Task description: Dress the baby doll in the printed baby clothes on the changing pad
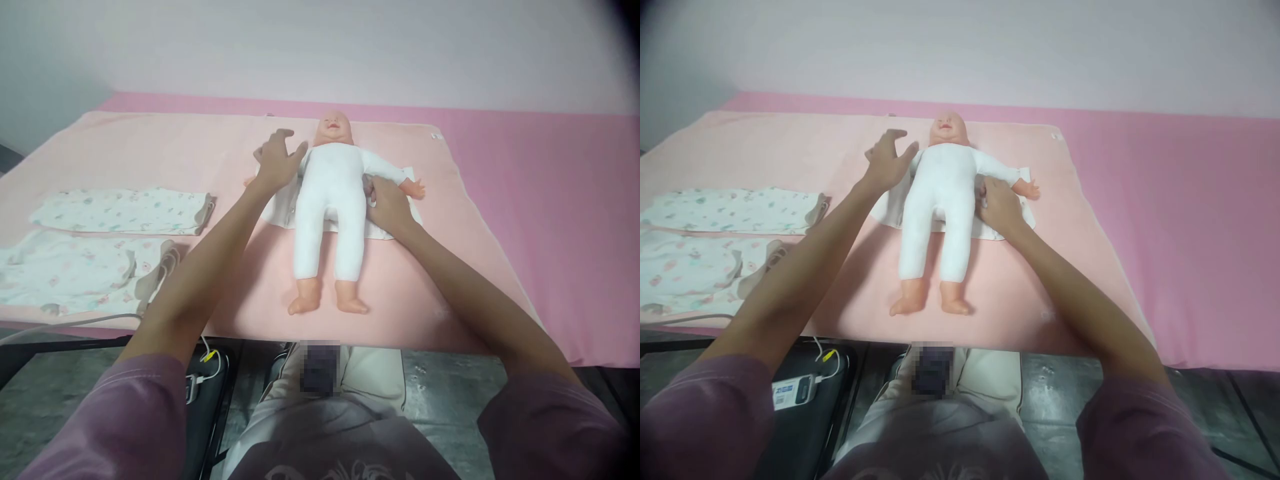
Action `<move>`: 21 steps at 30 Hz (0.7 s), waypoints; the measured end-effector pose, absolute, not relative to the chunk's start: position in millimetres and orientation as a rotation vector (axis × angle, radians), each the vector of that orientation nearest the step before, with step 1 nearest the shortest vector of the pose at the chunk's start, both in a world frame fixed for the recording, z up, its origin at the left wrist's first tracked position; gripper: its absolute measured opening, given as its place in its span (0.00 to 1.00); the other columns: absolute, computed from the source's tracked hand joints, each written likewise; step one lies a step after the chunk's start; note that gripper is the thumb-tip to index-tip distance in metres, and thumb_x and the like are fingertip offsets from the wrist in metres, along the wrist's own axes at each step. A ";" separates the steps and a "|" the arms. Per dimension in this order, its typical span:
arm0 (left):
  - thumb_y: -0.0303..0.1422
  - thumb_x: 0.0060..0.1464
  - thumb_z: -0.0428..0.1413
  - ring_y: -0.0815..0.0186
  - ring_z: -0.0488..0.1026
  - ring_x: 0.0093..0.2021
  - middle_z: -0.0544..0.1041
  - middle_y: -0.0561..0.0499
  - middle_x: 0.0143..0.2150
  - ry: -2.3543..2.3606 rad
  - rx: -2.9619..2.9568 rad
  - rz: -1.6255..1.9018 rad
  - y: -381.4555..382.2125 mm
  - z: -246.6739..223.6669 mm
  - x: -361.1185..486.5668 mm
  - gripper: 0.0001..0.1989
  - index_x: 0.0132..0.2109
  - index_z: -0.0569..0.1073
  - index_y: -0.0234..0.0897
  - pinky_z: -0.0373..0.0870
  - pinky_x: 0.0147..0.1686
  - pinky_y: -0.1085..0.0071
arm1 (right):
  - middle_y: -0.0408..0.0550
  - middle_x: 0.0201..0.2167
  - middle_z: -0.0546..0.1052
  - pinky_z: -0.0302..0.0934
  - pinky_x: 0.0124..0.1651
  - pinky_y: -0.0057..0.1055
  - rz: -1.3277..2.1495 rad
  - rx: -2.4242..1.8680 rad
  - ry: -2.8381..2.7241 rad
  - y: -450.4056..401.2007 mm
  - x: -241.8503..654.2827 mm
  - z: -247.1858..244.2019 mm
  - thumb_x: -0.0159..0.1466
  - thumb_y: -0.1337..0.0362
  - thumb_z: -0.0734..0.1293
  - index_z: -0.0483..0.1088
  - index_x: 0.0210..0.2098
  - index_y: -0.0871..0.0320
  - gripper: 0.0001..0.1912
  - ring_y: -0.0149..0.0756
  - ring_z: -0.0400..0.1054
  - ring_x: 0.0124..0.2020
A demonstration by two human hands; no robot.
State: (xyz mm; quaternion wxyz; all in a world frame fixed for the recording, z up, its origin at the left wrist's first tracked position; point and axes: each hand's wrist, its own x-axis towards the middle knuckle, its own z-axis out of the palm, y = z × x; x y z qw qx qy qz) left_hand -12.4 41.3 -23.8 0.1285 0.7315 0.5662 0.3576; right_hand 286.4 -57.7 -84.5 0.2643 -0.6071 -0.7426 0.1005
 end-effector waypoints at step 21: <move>0.55 0.75 0.56 0.36 0.74 0.68 0.82 0.38 0.58 1.302 2.612 0.761 33.2 -12.8 119.4 0.23 0.62 0.83 0.46 0.64 0.73 0.39 | 0.66 0.47 0.80 0.72 0.60 0.63 0.234 -1.994 -1.776 -8.9 329.1 -76.1 0.75 0.54 0.66 0.67 0.44 0.52 0.09 0.68 0.76 0.54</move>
